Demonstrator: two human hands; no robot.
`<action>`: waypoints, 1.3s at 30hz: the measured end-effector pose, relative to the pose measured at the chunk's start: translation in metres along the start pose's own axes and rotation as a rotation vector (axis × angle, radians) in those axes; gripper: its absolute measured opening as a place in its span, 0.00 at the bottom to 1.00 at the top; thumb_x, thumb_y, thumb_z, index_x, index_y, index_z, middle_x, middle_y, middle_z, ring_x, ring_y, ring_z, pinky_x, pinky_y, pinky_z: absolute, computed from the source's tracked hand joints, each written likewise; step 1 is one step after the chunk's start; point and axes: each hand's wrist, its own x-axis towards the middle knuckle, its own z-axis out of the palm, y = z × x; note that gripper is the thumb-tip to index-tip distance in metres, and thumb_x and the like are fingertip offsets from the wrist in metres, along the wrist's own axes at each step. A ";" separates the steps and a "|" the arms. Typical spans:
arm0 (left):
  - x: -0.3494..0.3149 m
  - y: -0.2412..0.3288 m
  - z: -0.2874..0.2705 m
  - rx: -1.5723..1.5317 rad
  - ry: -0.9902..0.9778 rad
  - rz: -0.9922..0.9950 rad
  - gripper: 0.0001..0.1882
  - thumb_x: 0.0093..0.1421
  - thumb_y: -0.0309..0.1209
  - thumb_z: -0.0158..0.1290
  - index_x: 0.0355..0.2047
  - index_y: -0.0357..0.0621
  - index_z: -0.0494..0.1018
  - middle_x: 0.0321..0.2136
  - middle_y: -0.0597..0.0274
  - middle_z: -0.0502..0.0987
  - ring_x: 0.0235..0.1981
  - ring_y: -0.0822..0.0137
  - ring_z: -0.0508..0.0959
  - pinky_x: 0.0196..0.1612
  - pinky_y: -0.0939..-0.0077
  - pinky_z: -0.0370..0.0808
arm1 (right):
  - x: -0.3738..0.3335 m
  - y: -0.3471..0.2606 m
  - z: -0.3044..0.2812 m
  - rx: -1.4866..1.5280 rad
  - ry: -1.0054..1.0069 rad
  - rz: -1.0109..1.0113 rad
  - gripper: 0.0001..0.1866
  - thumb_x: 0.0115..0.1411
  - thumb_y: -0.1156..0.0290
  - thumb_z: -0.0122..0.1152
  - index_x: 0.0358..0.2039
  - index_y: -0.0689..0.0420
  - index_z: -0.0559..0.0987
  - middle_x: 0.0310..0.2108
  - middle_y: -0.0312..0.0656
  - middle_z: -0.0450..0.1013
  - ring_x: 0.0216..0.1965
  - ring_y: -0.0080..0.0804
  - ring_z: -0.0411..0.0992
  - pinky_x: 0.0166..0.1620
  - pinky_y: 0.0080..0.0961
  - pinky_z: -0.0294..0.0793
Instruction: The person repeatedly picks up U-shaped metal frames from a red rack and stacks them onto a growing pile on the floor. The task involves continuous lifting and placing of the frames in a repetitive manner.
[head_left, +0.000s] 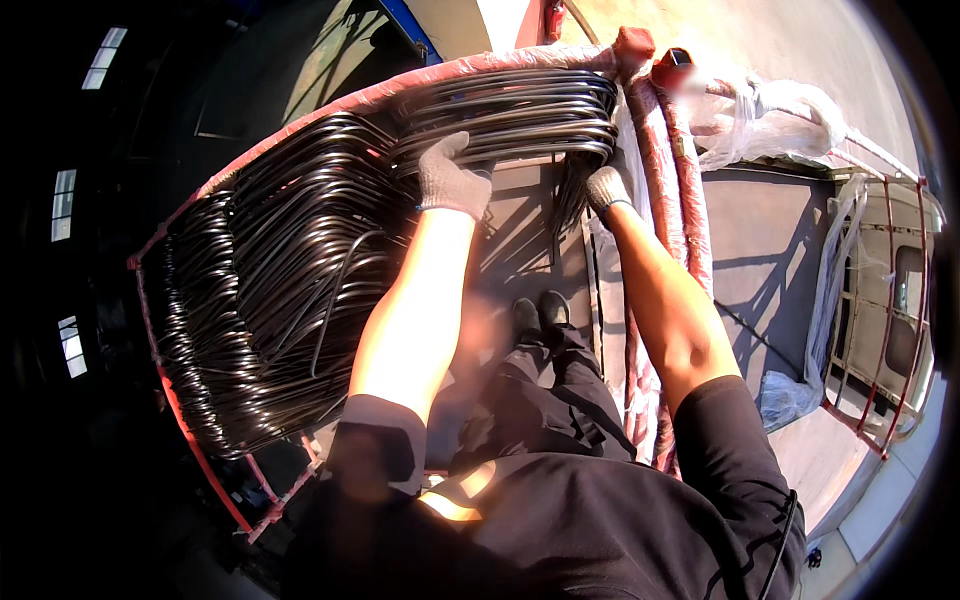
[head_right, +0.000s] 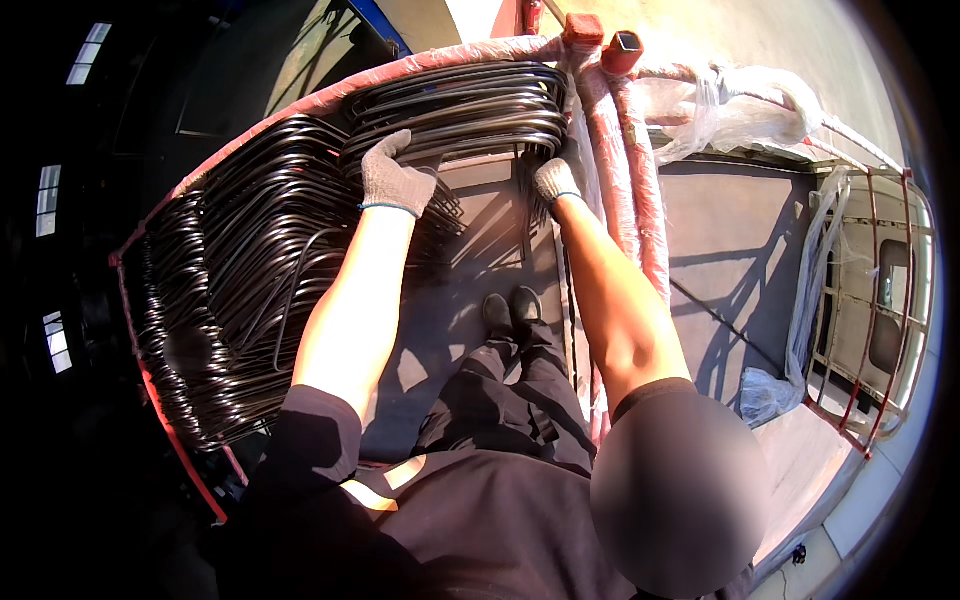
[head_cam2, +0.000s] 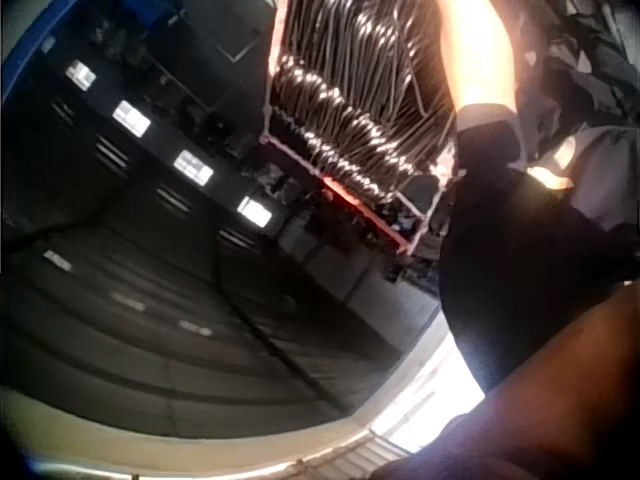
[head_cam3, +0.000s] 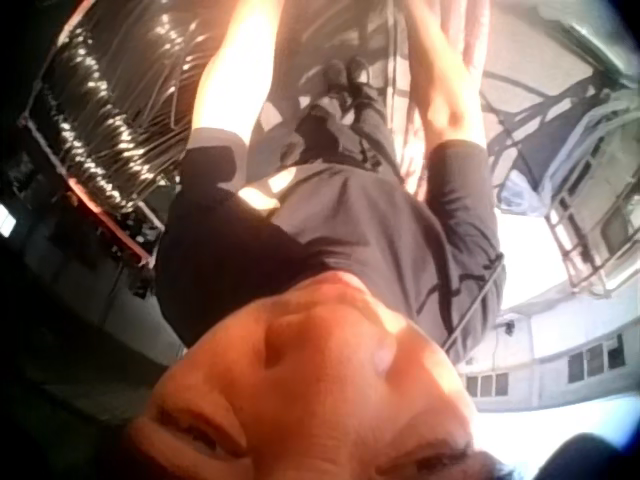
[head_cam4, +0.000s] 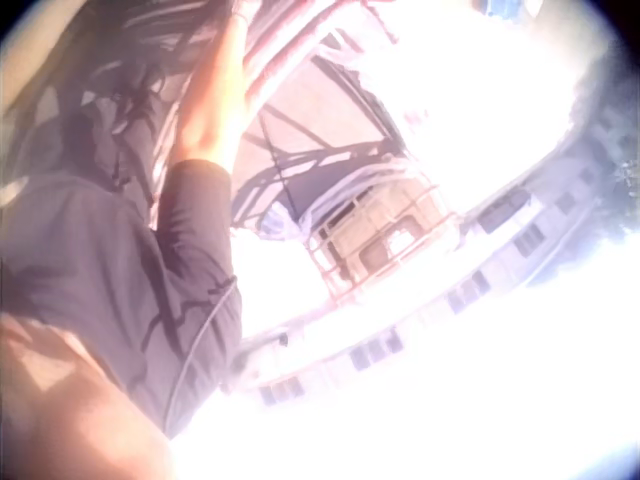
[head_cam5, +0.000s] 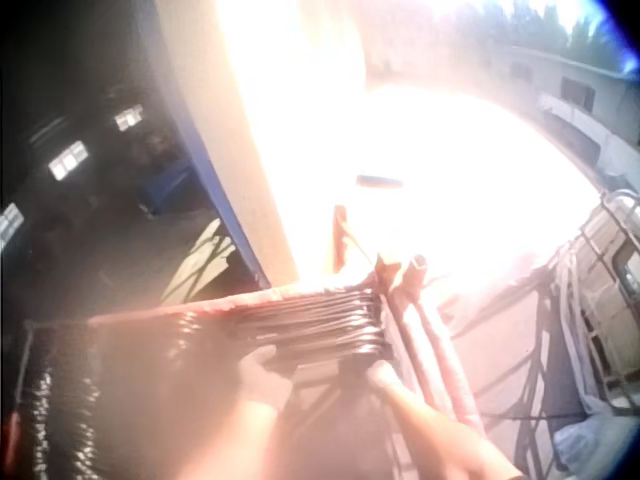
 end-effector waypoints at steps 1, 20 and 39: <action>-0.013 0.001 0.003 0.009 -0.054 -0.074 0.20 0.65 0.23 0.50 0.58 0.36 0.74 0.59 0.41 0.77 0.61 0.41 0.77 0.66 0.37 0.75 | 0.004 0.006 0.001 -0.072 -0.001 0.028 0.29 0.64 0.46 0.65 0.57 0.53 0.80 0.50 0.62 0.81 0.53 0.64 0.79 0.54 0.51 0.78; -0.401 0.028 -0.322 1.393 0.591 0.649 0.09 0.56 0.30 0.67 0.37 0.42 0.84 0.39 0.55 0.86 0.44 0.56 0.86 0.50 0.64 0.80 | -0.340 -0.047 0.100 -0.269 -1.676 -1.043 0.31 0.64 0.60 0.68 0.65 0.56 0.76 0.57 0.56 0.78 0.58 0.52 0.77 0.64 0.41 0.75; -0.332 0.225 -0.308 2.200 0.225 0.740 0.07 0.60 0.33 0.62 0.40 0.52 0.81 0.34 0.55 0.80 0.37 0.45 0.83 0.39 0.47 0.80 | -0.355 -0.171 0.148 0.259 -0.849 -0.188 0.24 0.64 0.54 0.73 0.50 0.63 0.84 0.40 0.46 0.85 0.39 0.33 0.82 0.46 0.29 0.81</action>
